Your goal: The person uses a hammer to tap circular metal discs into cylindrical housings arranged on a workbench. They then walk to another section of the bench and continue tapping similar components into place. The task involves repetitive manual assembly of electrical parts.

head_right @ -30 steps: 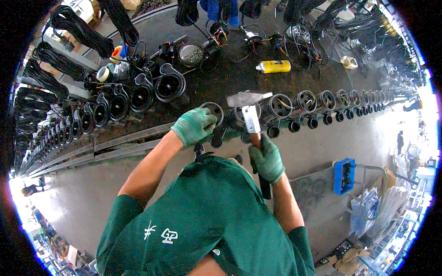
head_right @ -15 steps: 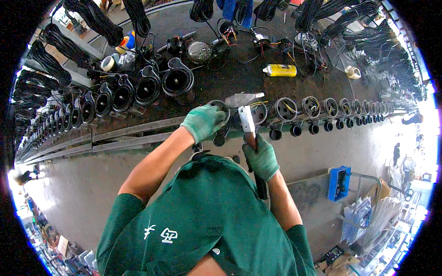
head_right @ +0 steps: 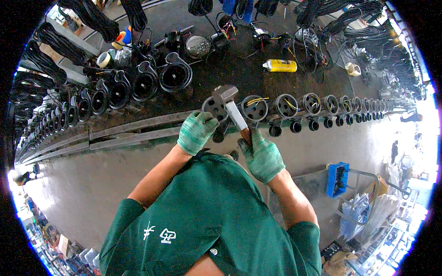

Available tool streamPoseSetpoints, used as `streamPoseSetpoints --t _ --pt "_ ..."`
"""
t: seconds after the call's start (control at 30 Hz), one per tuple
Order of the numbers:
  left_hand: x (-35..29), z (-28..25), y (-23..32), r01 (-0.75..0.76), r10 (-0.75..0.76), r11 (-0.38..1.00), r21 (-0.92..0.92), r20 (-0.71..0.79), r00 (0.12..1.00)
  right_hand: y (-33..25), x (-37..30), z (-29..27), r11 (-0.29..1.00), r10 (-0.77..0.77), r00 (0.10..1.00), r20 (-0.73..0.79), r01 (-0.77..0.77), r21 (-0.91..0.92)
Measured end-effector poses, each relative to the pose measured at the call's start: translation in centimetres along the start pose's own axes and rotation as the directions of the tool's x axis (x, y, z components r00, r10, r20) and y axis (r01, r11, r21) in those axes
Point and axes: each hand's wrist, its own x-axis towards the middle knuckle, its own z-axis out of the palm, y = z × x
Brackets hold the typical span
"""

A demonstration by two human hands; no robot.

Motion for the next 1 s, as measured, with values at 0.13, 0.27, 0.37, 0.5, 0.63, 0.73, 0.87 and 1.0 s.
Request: streamPoseSetpoints --t 0.13,0.27,0.37,0.5,0.63,0.73,0.87,1.0 --pt "-0.3 0.6 0.0 -0.011 0.010 1.000 -0.024 -0.048 0.999 -0.8 0.8 0.2 0.996 0.044 0.991 0.124 -0.034 -0.076" --pt "0.6 -0.8 0.7 0.026 -0.026 1.000 0.009 0.004 1.000 2.0 2.4 2.0 0.958 0.190 0.930 0.313 -0.106 -0.266" --pt "0.4 -1.1 0.4 -0.009 0.007 0.999 -0.038 -0.038 0.999 2.5 3.0 1.3 0.978 0.097 0.956 0.277 -0.039 -0.206" --pt "-0.8 0.5 -0.1 -0.006 0.003 0.999 -0.036 -0.083 0.997 -0.5 1.5 -0.5 0.994 -0.085 0.994 0.073 0.089 -0.056" --pt "-0.4 -0.1 0.0 -0.021 0.017 0.998 -0.056 -0.080 0.997 -0.3 1.3 0.5 0.996 -0.021 0.997 0.074 0.027 -0.084" --pt "-0.4 -0.3 0.1 -0.080 0.079 0.996 -0.027 -0.043 0.996 3.2 2.9 2.2 0.964 0.192 0.952 0.239 -0.137 -0.227" --pt "-0.9 -0.3 -0.1 -0.022 0.019 0.999 -0.045 -0.049 0.999 1.5 3.3 0.0 0.983 0.048 0.975 0.216 -0.008 -0.185" --pt "-0.9 0.4 -0.2 0.003 -0.007 1.000 -0.030 -0.131 0.991 -2.4 1.4 -1.6 1.000 0.005 0.999 0.038 -0.005 -0.001"
